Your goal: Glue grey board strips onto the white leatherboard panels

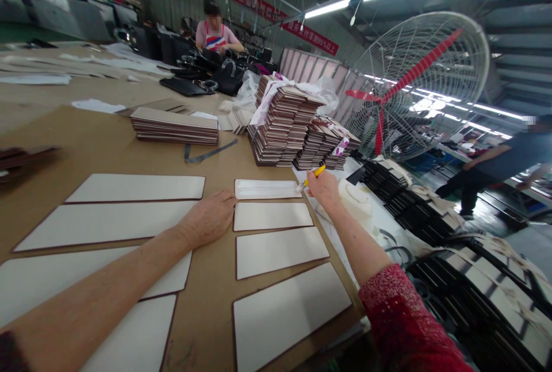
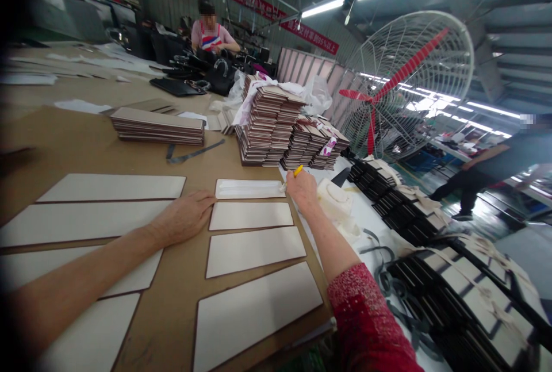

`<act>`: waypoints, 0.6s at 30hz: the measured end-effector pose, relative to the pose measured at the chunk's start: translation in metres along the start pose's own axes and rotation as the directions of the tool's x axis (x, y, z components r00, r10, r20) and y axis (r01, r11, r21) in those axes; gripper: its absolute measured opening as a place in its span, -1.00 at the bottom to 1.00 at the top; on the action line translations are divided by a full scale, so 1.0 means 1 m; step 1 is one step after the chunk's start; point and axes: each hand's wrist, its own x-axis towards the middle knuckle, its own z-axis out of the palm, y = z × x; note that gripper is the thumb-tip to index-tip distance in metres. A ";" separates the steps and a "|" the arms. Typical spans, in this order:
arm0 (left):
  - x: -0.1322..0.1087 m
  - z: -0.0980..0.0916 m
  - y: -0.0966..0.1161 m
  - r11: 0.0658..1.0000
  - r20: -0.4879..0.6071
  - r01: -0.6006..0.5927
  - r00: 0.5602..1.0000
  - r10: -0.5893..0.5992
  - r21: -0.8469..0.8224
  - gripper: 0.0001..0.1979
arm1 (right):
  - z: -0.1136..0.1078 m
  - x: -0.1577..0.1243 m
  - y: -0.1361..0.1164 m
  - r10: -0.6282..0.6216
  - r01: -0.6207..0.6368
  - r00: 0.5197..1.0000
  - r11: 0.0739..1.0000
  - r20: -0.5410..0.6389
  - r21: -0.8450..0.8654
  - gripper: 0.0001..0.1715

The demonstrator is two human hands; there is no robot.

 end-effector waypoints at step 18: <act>-0.003 -0.055 -0.011 0.865 0.248 -0.105 0.935 0.255 -0.490 -0.72 | 0.045 -0.090 -0.021 0.068 -0.257 0.924 0.839 0.377 0.479 -0.75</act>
